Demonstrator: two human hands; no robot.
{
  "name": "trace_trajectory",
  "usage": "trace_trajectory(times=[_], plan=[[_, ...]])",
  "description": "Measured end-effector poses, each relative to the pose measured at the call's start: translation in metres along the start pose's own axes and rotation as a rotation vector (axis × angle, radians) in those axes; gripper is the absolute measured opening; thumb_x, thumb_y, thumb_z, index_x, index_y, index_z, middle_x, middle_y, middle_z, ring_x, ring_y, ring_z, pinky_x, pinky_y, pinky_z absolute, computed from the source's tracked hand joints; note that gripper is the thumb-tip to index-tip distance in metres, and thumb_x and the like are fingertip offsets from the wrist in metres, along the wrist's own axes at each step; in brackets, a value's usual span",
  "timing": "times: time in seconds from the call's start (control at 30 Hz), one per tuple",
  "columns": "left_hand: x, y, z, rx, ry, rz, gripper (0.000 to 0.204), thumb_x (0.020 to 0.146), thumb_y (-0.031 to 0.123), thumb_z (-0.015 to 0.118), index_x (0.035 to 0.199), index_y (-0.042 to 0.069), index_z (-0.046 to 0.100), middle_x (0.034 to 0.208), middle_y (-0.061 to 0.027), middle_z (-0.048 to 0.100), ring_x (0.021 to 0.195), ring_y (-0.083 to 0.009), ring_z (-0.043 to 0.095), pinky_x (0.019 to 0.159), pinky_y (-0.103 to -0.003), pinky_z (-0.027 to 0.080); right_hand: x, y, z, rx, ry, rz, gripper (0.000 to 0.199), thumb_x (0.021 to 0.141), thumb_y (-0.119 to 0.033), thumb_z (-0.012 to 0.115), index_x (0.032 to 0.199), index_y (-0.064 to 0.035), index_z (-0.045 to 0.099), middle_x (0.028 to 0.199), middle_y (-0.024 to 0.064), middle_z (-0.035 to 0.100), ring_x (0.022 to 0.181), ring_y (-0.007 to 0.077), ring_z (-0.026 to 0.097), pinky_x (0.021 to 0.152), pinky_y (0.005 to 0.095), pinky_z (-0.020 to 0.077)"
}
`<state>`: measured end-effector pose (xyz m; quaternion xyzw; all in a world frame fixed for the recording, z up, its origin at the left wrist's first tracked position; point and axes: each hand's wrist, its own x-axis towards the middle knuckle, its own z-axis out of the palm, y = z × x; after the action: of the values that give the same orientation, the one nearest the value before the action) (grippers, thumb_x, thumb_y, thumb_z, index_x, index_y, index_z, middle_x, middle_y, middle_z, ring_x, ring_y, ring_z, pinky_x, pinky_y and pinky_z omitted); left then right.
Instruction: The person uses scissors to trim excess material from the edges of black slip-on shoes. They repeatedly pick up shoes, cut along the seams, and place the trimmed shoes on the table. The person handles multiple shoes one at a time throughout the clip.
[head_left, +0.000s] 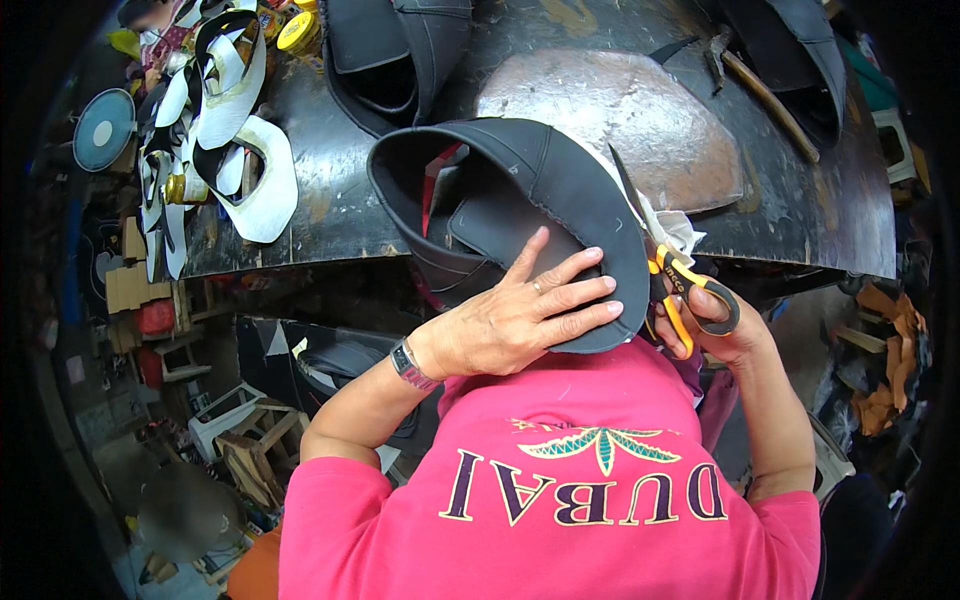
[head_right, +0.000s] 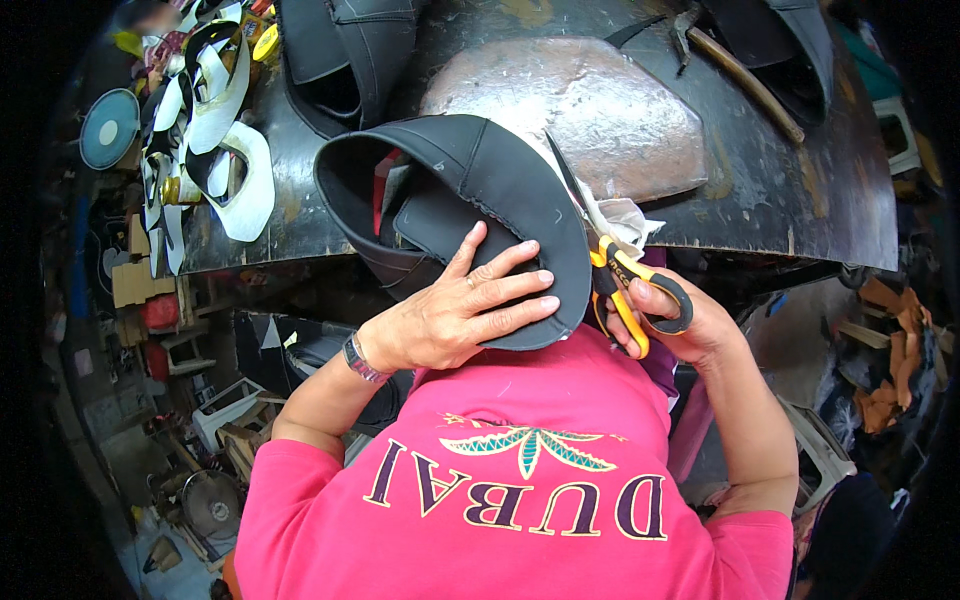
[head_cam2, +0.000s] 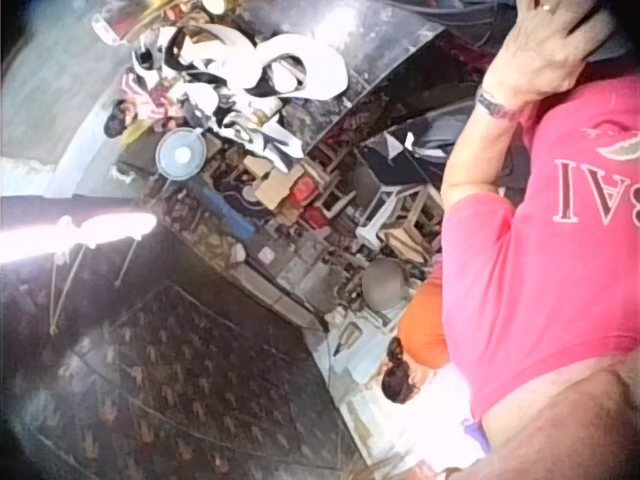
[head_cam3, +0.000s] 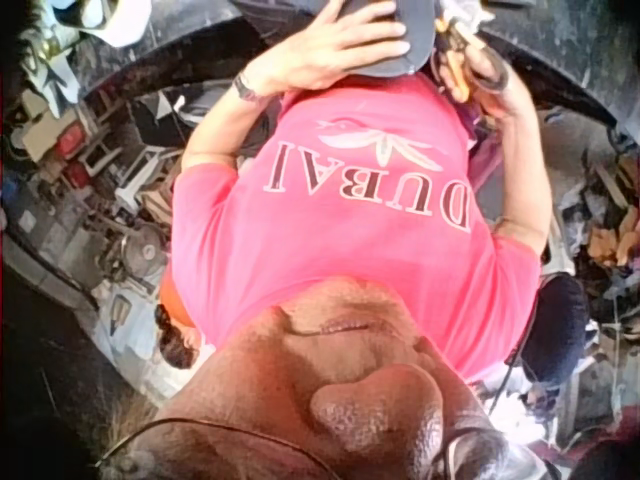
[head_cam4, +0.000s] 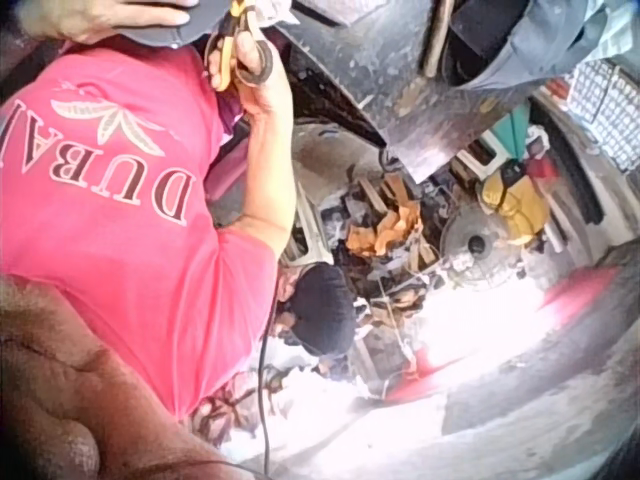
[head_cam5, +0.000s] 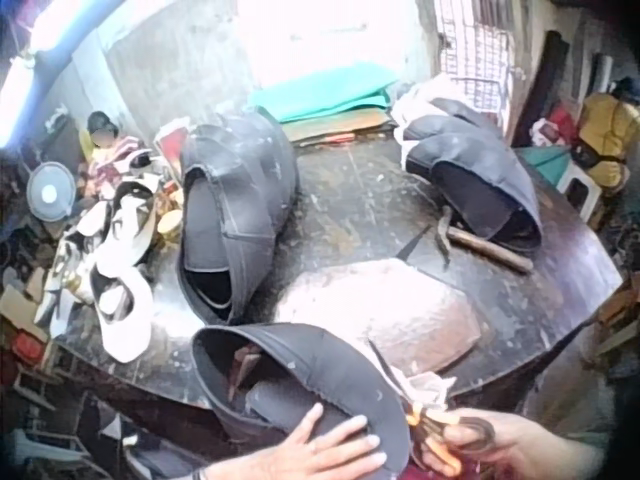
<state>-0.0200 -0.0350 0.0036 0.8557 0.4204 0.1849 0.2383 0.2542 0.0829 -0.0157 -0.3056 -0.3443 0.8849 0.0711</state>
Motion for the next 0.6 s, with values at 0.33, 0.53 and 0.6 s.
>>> trace_trajectory(times=[0.33, 0.53, 0.6], plan=[[-0.018, -0.002, -0.004, -0.181, 0.004, 0.075, 0.070, 0.075, -0.006, 0.058, 0.143, 0.013, 0.050, 0.149, -0.0100, 0.042, 0.144, -0.0347, 0.031, 0.116, -0.064, 0.003, -0.001, 0.004, -0.003, -0.022, -0.003, 0.067, 0.062, 0.073, -0.043, 0.082, 0.107, 0.0011, 0.055, 0.062, 0.0052, 0.055, 0.045, 0.0082, 0.049, 0.041, 0.0172, 0.0360], [-0.028, 0.001, -0.004, -0.187, -0.053, 0.122, 0.068, 0.077, -0.001, 0.059, 0.143, 0.012, 0.049, 0.149, -0.0098, 0.043, 0.144, -0.0367, 0.032, 0.114, -0.066, 0.001, 0.013, 0.010, 0.010, -0.059, -0.071, 0.004, 0.068, 0.072, -0.054, 0.079, 0.106, 0.0007, 0.056, 0.071, 0.0058, 0.057, 0.054, 0.0092, 0.053, 0.047, 0.0192, 0.0393], [-0.032, 0.000, -0.004, -0.197, -0.024, 0.138, 0.067, 0.078, 0.000, 0.059, 0.143, 0.013, 0.049, 0.149, -0.0093, 0.043, 0.143, -0.0364, 0.032, 0.114, -0.067, 0.001, 0.014, 0.007, 0.010, -0.094, -0.052, -0.001, 0.068, 0.071, -0.053, 0.080, 0.105, 0.0006, 0.056, 0.071, 0.0046, 0.056, 0.054, 0.0083, 0.051, 0.045, 0.0190, 0.0382]])
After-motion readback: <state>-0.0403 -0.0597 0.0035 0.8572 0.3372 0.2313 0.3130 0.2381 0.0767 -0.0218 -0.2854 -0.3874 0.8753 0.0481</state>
